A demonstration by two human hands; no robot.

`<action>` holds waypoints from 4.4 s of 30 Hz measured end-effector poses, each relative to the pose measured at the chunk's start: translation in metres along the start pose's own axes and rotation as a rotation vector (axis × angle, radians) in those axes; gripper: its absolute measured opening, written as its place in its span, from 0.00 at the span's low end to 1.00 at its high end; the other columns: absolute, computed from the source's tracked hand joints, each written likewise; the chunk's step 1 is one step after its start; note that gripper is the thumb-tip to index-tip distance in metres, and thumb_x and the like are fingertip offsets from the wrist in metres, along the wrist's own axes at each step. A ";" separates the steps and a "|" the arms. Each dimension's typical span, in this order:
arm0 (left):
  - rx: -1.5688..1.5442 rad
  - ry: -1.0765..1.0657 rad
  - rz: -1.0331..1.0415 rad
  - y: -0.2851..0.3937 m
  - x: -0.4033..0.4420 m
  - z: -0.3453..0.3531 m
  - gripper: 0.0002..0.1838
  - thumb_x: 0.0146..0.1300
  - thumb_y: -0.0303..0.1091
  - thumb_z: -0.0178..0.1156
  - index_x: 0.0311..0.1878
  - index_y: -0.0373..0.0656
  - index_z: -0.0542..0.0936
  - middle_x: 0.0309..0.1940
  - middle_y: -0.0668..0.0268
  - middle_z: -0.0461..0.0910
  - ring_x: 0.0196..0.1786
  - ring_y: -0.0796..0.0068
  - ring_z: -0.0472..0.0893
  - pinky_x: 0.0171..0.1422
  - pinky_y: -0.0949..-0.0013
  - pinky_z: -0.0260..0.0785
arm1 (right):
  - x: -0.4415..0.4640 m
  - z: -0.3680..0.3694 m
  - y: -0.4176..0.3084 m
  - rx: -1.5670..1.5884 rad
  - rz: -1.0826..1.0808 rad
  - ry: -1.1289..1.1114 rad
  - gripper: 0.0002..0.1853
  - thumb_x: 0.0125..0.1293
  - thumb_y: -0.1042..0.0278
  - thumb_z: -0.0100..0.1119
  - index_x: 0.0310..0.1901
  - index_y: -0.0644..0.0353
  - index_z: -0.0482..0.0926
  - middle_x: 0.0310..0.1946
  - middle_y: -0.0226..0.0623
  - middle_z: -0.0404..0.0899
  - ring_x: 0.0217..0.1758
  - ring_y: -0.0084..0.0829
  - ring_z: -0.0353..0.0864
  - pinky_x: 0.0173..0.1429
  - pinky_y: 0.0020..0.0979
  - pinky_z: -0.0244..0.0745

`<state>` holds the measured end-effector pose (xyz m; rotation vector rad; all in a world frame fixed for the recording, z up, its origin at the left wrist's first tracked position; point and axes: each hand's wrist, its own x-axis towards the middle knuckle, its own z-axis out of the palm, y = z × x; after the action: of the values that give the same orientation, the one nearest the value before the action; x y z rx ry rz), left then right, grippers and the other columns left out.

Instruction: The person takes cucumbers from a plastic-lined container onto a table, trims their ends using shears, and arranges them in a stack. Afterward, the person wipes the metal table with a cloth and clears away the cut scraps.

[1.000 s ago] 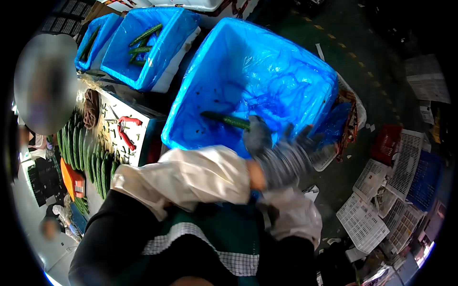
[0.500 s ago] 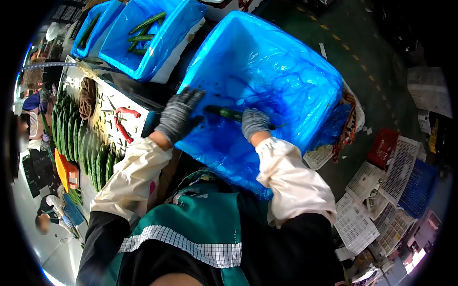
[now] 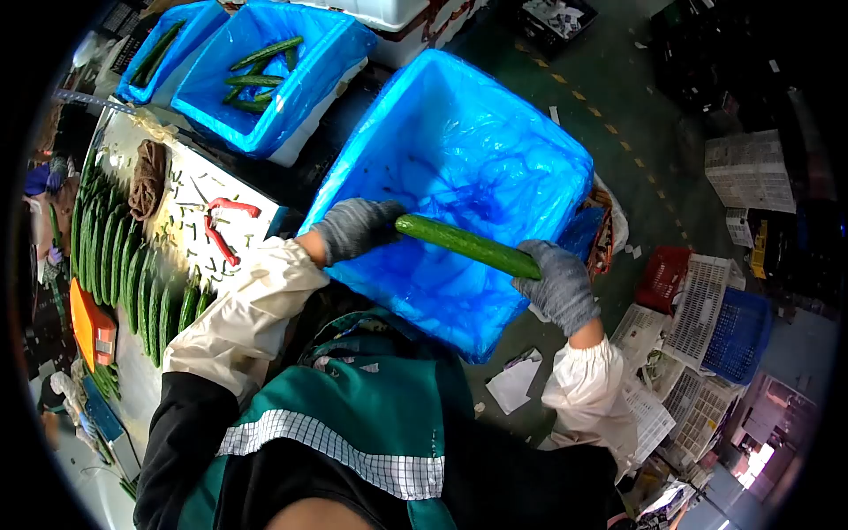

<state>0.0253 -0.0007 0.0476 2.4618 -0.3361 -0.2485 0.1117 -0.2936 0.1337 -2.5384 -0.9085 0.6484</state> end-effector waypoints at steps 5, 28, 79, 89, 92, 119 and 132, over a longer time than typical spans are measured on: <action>-0.794 0.084 -0.409 0.007 -0.054 -0.039 0.11 0.62 0.34 0.51 0.44 0.40 0.76 0.19 0.63 0.74 0.20 0.74 0.75 0.24 0.70 0.69 | -0.016 0.015 -0.021 0.077 -0.016 0.213 0.20 0.44 0.72 0.65 0.42 0.61 0.74 0.34 0.45 0.76 0.38 0.44 0.77 0.43 0.34 0.72; -1.063 1.315 -0.960 0.015 -0.474 0.012 0.17 0.61 0.35 0.52 0.53 0.41 0.68 0.23 0.67 0.70 0.21 0.77 0.71 0.24 0.75 0.65 | 0.099 0.204 -0.397 -0.397 -1.110 -0.164 0.23 0.48 0.54 0.61 0.46 0.52 0.71 0.37 0.32 0.74 0.44 0.32 0.72 0.50 0.38 0.61; 0.507 0.803 -1.011 -0.150 -0.449 -0.141 0.18 0.54 0.36 0.59 0.48 0.43 0.74 0.44 0.54 0.74 0.47 0.53 0.73 0.50 0.59 0.66 | 0.192 0.194 -0.329 0.963 -0.199 -0.389 0.16 0.47 0.67 0.60 0.38 0.64 0.73 0.31 0.35 0.72 0.34 0.25 0.70 0.40 0.25 0.68; 0.560 0.613 -1.063 -0.215 -0.442 -0.157 0.18 0.55 0.42 0.54 0.48 0.46 0.74 0.47 0.55 0.73 0.48 0.52 0.72 0.52 0.56 0.64 | 0.234 0.221 -0.419 0.772 -0.358 -0.883 0.24 0.50 0.52 0.59 0.43 0.61 0.69 0.37 0.38 0.71 0.39 0.31 0.75 0.41 0.32 0.74; 0.483 0.590 -1.137 -0.216 -0.440 -0.153 0.18 0.56 0.42 0.54 0.49 0.46 0.74 0.44 0.54 0.74 0.46 0.52 0.72 0.50 0.56 0.64 | 0.238 0.229 -0.442 0.660 -0.460 -0.823 0.14 0.58 0.62 0.53 0.41 0.62 0.69 0.34 0.38 0.71 0.37 0.29 0.71 0.42 0.29 0.70; 0.526 0.648 -1.077 -0.219 -0.442 -0.148 0.17 0.54 0.37 0.57 0.48 0.45 0.75 0.43 0.53 0.74 0.45 0.51 0.72 0.49 0.56 0.65 | 0.228 0.257 -0.482 0.518 -0.322 -0.751 0.19 0.50 0.73 0.62 0.43 0.67 0.66 0.33 0.45 0.74 0.33 0.33 0.75 0.40 0.32 0.72; 0.556 0.651 -1.058 -0.222 -0.442 -0.146 0.16 0.57 0.40 0.53 0.47 0.47 0.75 0.43 0.55 0.75 0.44 0.53 0.73 0.48 0.56 0.65 | 0.228 0.240 -0.497 0.679 0.012 -0.916 0.23 0.55 0.74 0.55 0.55 0.64 0.68 0.26 0.37 0.76 0.21 0.25 0.74 0.28 0.26 0.73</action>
<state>-0.3172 0.3840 0.0673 2.8279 1.3502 0.2707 -0.1052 0.2621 0.1054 -1.5922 -0.7195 1.8251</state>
